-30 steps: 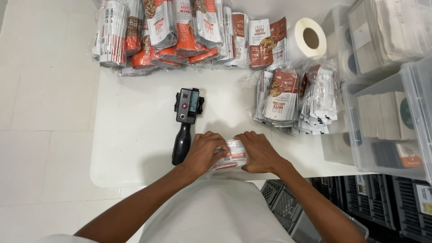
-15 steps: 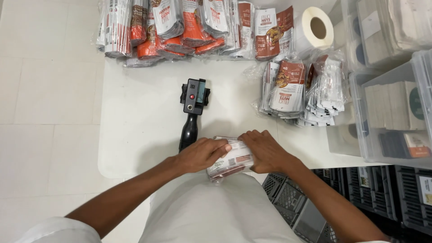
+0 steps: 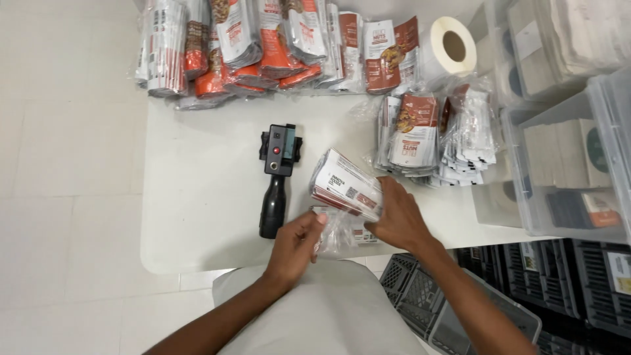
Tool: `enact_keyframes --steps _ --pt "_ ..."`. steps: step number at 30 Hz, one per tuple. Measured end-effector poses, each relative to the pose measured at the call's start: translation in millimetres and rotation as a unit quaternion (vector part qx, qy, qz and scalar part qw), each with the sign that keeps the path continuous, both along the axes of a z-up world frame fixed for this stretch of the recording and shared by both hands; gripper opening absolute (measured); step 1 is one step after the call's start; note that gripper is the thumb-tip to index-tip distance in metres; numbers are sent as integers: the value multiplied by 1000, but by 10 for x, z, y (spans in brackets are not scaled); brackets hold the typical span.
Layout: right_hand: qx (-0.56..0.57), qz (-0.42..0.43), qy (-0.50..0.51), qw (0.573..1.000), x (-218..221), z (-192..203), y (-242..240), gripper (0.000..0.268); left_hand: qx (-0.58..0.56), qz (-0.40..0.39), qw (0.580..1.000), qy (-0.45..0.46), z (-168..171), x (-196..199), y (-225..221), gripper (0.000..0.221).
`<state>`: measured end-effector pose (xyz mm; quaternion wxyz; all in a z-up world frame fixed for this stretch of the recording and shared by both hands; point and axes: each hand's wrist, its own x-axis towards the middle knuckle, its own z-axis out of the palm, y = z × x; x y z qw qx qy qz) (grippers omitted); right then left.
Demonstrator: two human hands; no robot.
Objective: The person organizes stacks of product labels on a table, uses a handheld printer to apply information to the labels, and handles small plastic packets of nuts.
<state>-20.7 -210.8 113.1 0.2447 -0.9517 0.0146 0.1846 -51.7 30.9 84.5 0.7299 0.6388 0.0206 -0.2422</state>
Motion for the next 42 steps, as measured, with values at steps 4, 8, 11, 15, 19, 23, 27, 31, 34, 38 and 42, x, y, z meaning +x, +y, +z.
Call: enact_keyframes --steps 4,8,11,15,19,23,27,31,34,38,42 --pt "-67 36 -36 996 -109 -15 -12 81 -73 16 974 212 75 481 84 75" --pt "-151 121 -105 976 -122 -31 -33 94 8 -25 987 161 58 675 -54 59" --pt "-185 119 -128 967 -42 -30 -212 99 2 25 993 116 -41 769 -49 51" --pt "-161 53 -212 963 231 -250 -949 81 -2 117 989 88 193 853 248 46" --pt "-250 -66 -392 883 734 -571 -2209 59 17 169 983 74 466 698 852 50" --pt "-289 -177 -143 930 837 89 -1534 118 160 169 962 143 655 352 1325 50" --pt "-25 -178 -331 926 801 -629 -489 50 207 212 931 215 489 -22 1793 45" --pt "169 -185 111 962 710 -1077 1021 59 167 253 919 252 193 -269 2160 47" --pt "190 -223 253 922 751 -1203 1638 105 162 262 916 258 -12 -364 2360 46" --pt "318 -309 194 875 834 -1869 1841 49 137 255 924 250 -341 -401 2460 57" --pt "416 -328 100 842 815 -1873 1558 30 123 212 941 233 -738 -271 2347 71"
